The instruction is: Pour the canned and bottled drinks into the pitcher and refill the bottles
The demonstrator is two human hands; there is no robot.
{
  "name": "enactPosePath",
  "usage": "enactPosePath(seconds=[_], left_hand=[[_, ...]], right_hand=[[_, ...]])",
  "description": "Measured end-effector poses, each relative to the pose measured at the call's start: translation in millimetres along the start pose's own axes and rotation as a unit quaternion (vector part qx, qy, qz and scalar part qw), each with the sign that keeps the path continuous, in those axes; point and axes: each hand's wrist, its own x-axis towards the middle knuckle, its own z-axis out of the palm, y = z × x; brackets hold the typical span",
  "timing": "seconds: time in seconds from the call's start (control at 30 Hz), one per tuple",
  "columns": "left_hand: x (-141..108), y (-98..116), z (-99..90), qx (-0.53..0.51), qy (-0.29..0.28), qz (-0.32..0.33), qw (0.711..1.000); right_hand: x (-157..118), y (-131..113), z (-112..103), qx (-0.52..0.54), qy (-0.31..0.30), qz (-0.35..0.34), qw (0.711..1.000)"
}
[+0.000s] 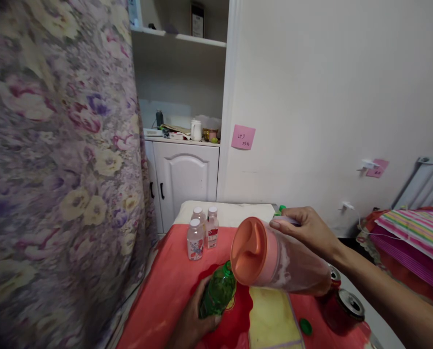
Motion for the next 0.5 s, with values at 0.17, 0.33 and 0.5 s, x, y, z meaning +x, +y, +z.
enactPosePath(seconds=[0.17,0.33,0.5], left_hand=[[-0.6,0.0,-0.4,0.005,0.002,-0.002,1.000],[-0.2,-1.2,-0.8,-0.001,0.000,-0.002,1.000],[1.0,-3.3,-0.6,-0.004,-0.004,0.005,1.000]], right_hand=[[-1.1,-0.5,-0.1,0.002,0.007,-0.003,1.000],[-1.3,1.1,-0.9,-0.001,0.004,-0.005,1.000],[-2.3,-0.1,-1.2,-0.005,0.005,0.002,1.000]])
